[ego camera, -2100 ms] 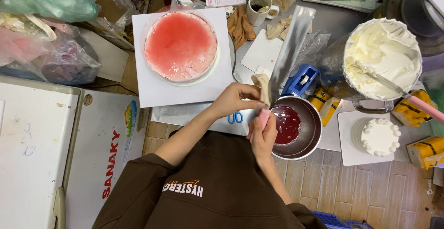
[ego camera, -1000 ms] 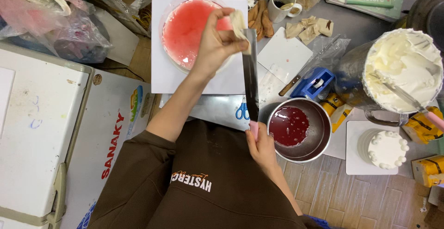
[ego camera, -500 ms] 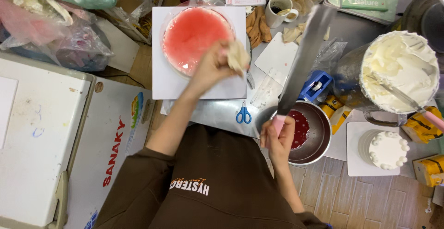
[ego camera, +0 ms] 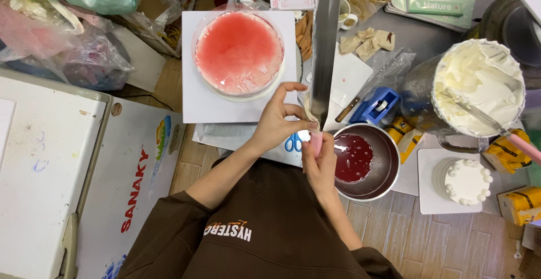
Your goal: The person organizes various cake layers and sponges on a workspace, then moves a large cake layer into a refrigerator before returning to the main table to handle small tools and cake components.
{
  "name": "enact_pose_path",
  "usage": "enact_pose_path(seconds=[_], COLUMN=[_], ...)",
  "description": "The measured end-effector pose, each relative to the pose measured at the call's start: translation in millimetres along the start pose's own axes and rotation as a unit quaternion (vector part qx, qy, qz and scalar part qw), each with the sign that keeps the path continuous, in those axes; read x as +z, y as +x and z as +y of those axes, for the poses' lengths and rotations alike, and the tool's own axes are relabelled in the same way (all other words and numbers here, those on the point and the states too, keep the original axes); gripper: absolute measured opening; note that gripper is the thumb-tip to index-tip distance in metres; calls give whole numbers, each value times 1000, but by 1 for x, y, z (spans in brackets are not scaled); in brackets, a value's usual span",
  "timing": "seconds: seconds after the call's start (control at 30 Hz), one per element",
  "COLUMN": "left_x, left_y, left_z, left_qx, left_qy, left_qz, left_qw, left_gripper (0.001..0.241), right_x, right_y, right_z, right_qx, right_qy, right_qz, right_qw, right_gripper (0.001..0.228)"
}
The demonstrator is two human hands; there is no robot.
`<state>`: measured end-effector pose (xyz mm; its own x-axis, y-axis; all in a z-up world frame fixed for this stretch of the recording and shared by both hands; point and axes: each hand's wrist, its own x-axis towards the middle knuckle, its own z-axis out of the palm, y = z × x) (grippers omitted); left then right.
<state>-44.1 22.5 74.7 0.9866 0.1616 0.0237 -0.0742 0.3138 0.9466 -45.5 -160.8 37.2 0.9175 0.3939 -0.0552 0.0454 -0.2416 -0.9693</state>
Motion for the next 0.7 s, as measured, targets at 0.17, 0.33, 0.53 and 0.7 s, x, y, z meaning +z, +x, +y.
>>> enact_pose_path(seconds=[0.17, 0.33, 0.53, 0.7], left_x=[-18, -36, -62, -87], left_y=[18, 33, 63, 79], left_z=[7, 7, 24, 56], left_qx=[42, 60, 94, 156], left_qy=[-46, -97, -129, -115], left_qz=[23, 26, 79, 94], left_qw=[998, 993, 984, 977], left_gripper=[70, 66, 65, 52], right_x=[0, -13, -35, -40], right_y=[-17, -34, -53, -82], right_z=[1, 15, 45, 74], right_qx=[24, 17, -10, -105], right_qy=[-55, -110, -147, -153], right_qz=[-33, -51, -63, -66], right_qw=[998, 992, 987, 980], right_gripper=[29, 30, 31, 27])
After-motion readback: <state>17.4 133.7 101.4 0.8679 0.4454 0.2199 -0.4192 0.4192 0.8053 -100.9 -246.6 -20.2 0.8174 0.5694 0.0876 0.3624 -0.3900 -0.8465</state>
